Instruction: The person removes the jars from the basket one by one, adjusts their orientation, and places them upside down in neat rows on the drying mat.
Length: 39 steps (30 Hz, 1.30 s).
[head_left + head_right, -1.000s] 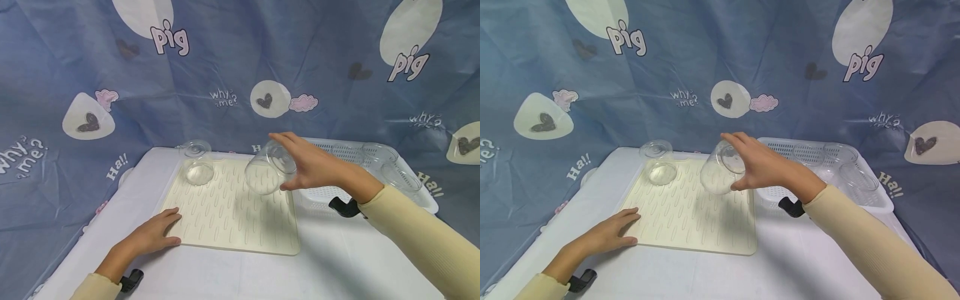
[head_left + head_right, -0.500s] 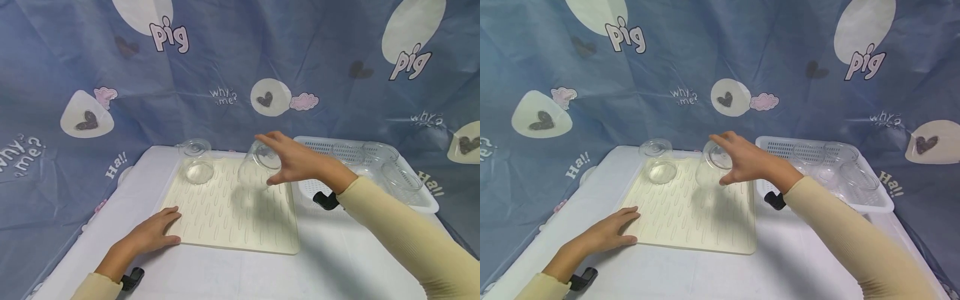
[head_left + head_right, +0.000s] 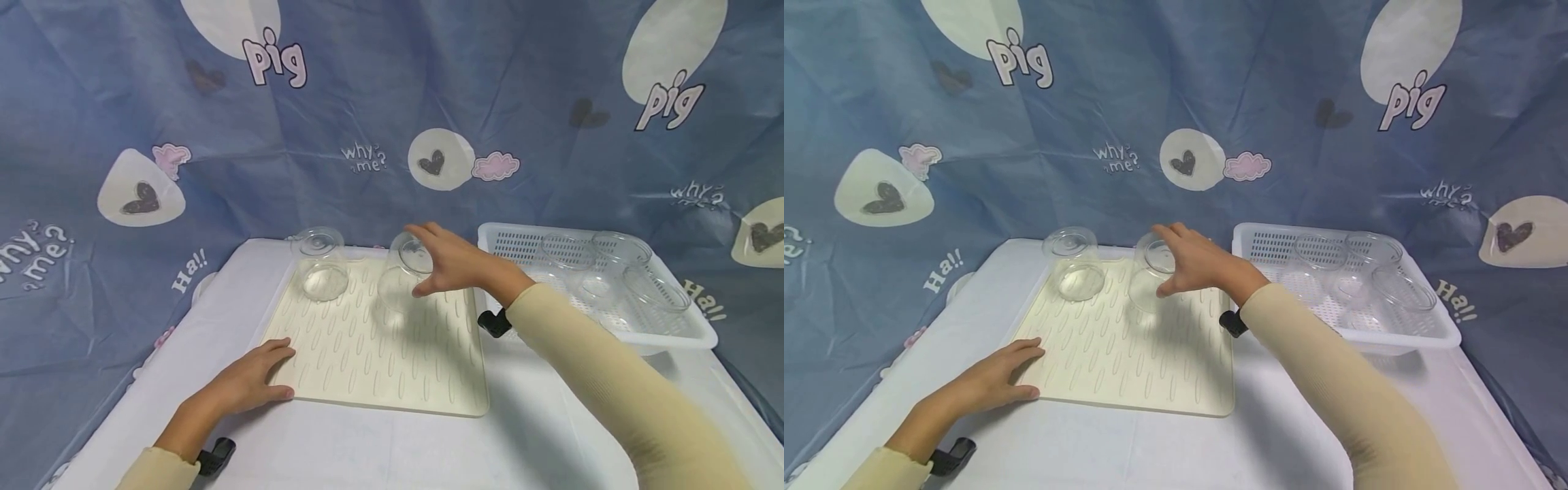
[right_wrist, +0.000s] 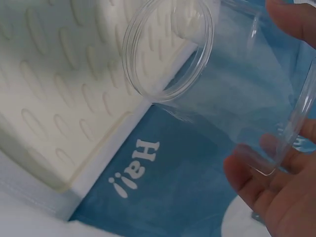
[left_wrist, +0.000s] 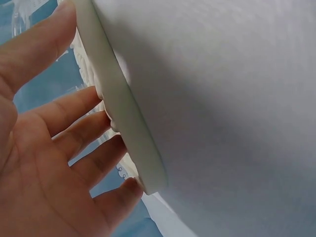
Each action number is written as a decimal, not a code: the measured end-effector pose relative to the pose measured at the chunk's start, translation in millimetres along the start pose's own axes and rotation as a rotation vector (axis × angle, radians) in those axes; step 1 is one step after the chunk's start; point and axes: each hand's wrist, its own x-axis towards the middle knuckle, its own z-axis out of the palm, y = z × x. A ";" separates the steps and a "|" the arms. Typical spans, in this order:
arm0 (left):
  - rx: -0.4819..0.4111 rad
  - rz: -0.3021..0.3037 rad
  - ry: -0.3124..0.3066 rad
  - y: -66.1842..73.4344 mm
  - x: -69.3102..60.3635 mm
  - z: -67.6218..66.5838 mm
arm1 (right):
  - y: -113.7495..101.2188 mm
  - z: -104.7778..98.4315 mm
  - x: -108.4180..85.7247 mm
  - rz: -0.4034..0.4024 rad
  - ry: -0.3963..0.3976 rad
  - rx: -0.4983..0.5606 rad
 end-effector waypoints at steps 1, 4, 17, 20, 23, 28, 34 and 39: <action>-0.001 -0.001 -0.001 -0.2 0.1 -0.2 | 0.7 1.6 2.7 0.007 0.003 0.004; -0.005 -0.006 -0.006 -0.1 -0.3 -0.4 | 2.7 6.3 10.8 0.029 0.007 0.008; -0.016 -0.011 -0.027 2.2 0.6 -1.5 | 9.7 22.4 36.7 0.116 -0.017 0.093; -0.012 -0.014 -0.022 1.5 0.9 -1.2 | 8.1 23.4 39.5 0.131 -0.015 0.112; -0.011 -0.016 -0.020 1.1 0.7 -1.4 | 7.9 25.6 42.8 0.137 -0.007 0.119; -0.022 -0.025 -0.020 0.5 -0.2 -0.8 | 7.0 29.8 48.5 0.144 0.008 0.112; -0.022 -0.017 -0.010 -1.1 -0.7 -0.2 | 5.5 37.0 55.2 0.149 0.010 0.144; -0.028 -0.011 -0.007 -0.2 -0.8 0.9 | 6.0 45.0 58.9 0.162 0.000 0.171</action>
